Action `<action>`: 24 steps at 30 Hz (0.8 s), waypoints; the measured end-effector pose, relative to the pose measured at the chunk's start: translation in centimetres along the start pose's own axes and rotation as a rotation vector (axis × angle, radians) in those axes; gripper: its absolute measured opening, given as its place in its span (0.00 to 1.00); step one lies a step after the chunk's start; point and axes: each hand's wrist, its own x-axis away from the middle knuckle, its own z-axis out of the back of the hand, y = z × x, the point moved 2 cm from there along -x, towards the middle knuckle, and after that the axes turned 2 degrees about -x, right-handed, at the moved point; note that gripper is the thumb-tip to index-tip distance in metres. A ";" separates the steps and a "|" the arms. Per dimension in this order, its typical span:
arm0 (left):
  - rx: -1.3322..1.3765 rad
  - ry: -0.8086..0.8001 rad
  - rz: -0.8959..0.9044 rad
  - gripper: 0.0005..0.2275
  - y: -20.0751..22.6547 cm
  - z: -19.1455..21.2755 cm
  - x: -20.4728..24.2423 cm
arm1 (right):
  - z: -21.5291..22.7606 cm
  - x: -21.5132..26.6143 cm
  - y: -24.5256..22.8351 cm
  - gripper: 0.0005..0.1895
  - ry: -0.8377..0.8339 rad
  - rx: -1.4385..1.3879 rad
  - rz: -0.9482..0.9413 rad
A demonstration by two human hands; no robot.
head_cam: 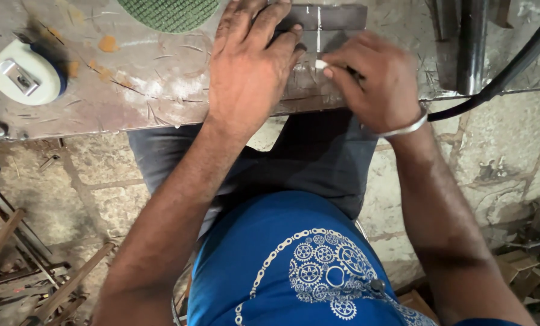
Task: The person measures a metal frame with a tape measure and then moves to a workbench. They use a tape measure and a white marker to mark several metal bars and a metal sheet on the workbench.
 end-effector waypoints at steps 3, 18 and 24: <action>0.001 -0.011 0.007 0.12 0.0 0.0 0.0 | 0.2 1.0 -0.9 0.04 -0.015 -0.103 -0.077; -0.033 -0.098 0.009 0.17 0.6 1.4 -0.6 | 0.1 2.3 0.9 0.11 0.319 0.181 -0.376; -0.091 -0.091 0.069 0.19 0.8 1.1 -1.0 | -0.2 2.6 1.5 0.15 0.304 0.168 -0.368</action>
